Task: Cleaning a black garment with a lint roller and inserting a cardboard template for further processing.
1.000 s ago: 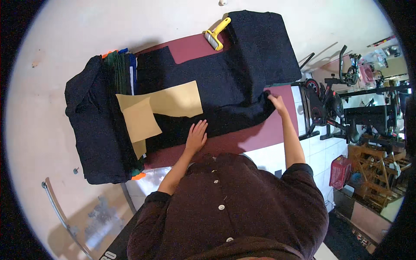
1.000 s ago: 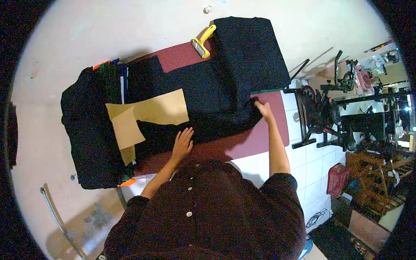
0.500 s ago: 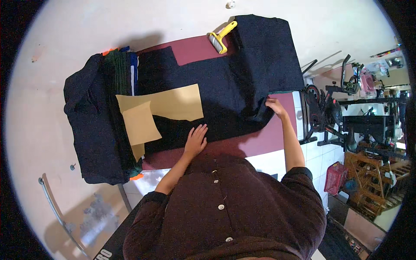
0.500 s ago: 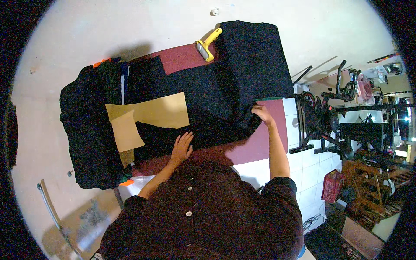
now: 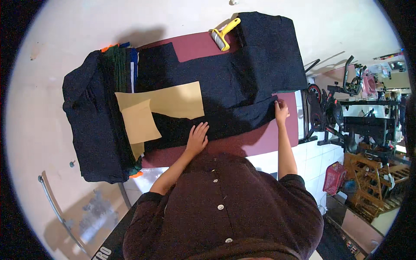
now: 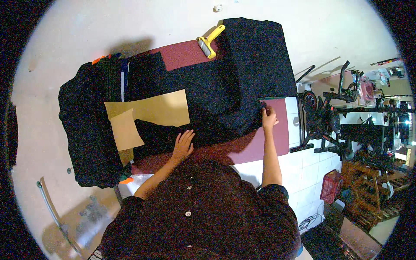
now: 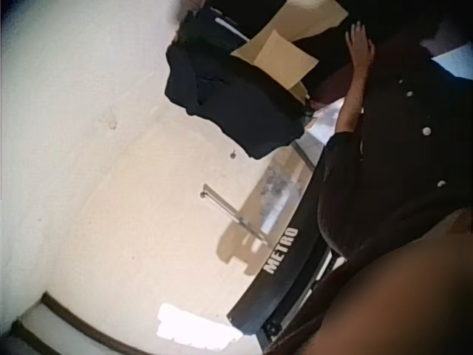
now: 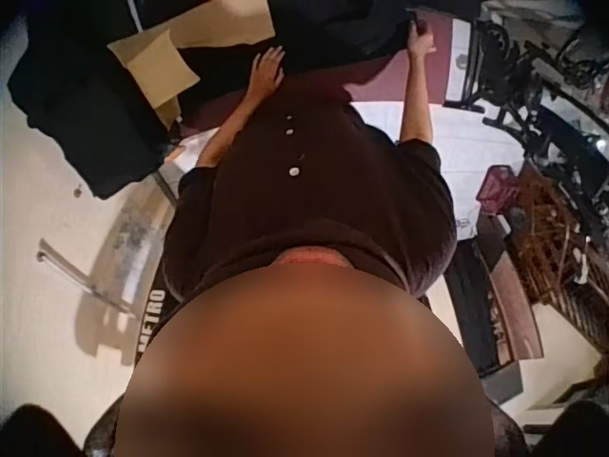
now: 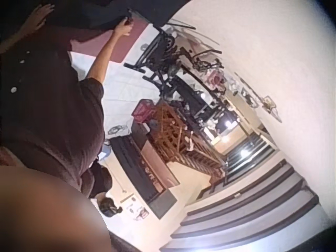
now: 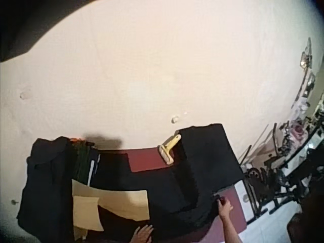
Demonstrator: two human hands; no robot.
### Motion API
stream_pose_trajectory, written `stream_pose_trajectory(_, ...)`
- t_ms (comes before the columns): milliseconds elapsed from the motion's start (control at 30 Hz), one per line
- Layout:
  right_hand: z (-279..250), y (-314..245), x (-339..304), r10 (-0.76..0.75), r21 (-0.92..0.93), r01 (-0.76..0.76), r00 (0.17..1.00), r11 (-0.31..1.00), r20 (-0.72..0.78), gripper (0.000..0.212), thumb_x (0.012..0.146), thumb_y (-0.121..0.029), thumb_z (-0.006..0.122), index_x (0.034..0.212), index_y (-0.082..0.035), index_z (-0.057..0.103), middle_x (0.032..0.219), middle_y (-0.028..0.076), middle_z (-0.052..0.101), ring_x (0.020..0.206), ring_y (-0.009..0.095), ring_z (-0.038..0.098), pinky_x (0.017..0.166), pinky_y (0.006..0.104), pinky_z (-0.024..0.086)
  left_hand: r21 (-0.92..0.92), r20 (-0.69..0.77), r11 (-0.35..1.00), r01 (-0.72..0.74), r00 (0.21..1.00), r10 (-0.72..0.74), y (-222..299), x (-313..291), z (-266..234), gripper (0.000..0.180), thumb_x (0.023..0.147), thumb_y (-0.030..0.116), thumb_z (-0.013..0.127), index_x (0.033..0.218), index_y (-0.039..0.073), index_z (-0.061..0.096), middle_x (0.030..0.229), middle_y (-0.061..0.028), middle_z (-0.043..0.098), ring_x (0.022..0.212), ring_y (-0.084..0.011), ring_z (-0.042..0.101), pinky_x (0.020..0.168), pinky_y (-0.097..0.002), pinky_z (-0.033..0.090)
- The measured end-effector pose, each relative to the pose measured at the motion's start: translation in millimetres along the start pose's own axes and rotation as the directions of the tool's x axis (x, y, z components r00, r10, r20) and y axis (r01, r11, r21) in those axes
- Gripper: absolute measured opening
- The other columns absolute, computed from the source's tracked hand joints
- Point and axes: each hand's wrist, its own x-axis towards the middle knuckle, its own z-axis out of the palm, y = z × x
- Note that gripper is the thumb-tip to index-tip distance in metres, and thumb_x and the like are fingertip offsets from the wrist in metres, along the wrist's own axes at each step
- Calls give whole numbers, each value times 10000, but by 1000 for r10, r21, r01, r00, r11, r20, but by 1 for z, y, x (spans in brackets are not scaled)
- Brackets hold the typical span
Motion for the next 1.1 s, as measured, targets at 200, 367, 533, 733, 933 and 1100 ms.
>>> stream_pose_trajectory(200, 14, -71, -79, -545, -41, 544, 830, 838, -118, 482, 842, -314, 556, 1236, -53, 461, 1298, 192, 436, 1174, 358, 414, 974, 483, 272, 66, 23, 996, -57, 998, 56, 4, 27, -5, 540, 868, 244, 489, 1361, 85, 338, 1428, -61, 312, 1328, -238, 262, 1076, -437, 190)
stream_pose_trajectory(367, 31, -83, -122, -544, -378, 562, 823, 736, 165, 647, 870, -449, 475, 1408, -154, 271, 1476, 132, 182, 1349, 340, 178, 1069, 513, 149, -77, 54, 995, -64, 996, 68, -5, 30, -15, 538, 882, 267, 464, 1374, 100, 326, 1441, -63, 292, 1341, -243, 239, 1083, -423, 181)
stream_pose_trajectory(533, 30, -73, -121, -571, -341, 587, 806, 734, 159, 594, 892, -395, 454, 1398, -130, 292, 1476, 143, 176, 1350, 342, 172, 1071, 509, 147, -11, 76, 996, -88, 993, 88, -33, -3, -26, 537, 885, 265, 456, 1378, 102, 321, 1445, -64, 286, 1339, -248, 243, 1078, -418, 197)
stream_pose_trajectory(733, 22, -50, -115, -531, -447, 551, 827, 705, 182, 605, 898, -410, 433, 1405, -122, 273, 1476, 120, 193, 1355, 323, 169, 1077, 495, 132, 27, 182, 998, 63, 981, -66, -59, -74, -44, 527, 893, 266, 446, 1376, 98, 317, 1442, -72, 287, 1311, -270, 286, 1054, -443, 228)
stream_pose_trajectory(933, 28, -42, -114, -540, -488, 547, 824, 680, 170, 600, 901, -409, 428, 1404, -122, 274, 1480, 108, 187, 1351, 314, 187, 1070, 499, 147, 490, 12, 810, 322, 927, -376, -122, -143, -28, 426, 892, 260, 451, 1251, 32, 463, 1298, -162, 436, 1172, -324, 419, 1004, -473, 299)
stream_pose_trajectory(1100, 42, -76, -134, -527, -397, 475, 850, 785, -25, 548, 839, -262, 549, 1322, -66, 380, 1398, 179, 319, 1278, 332, 311, 1026, 487, 240, 52, -430, 804, 592, 740, -517, -108, -122, -50, 298, 897, 159, 467, 1127, -23, 522, 1202, -208, 505, 1145, -384, 434, 995, -453, 315)
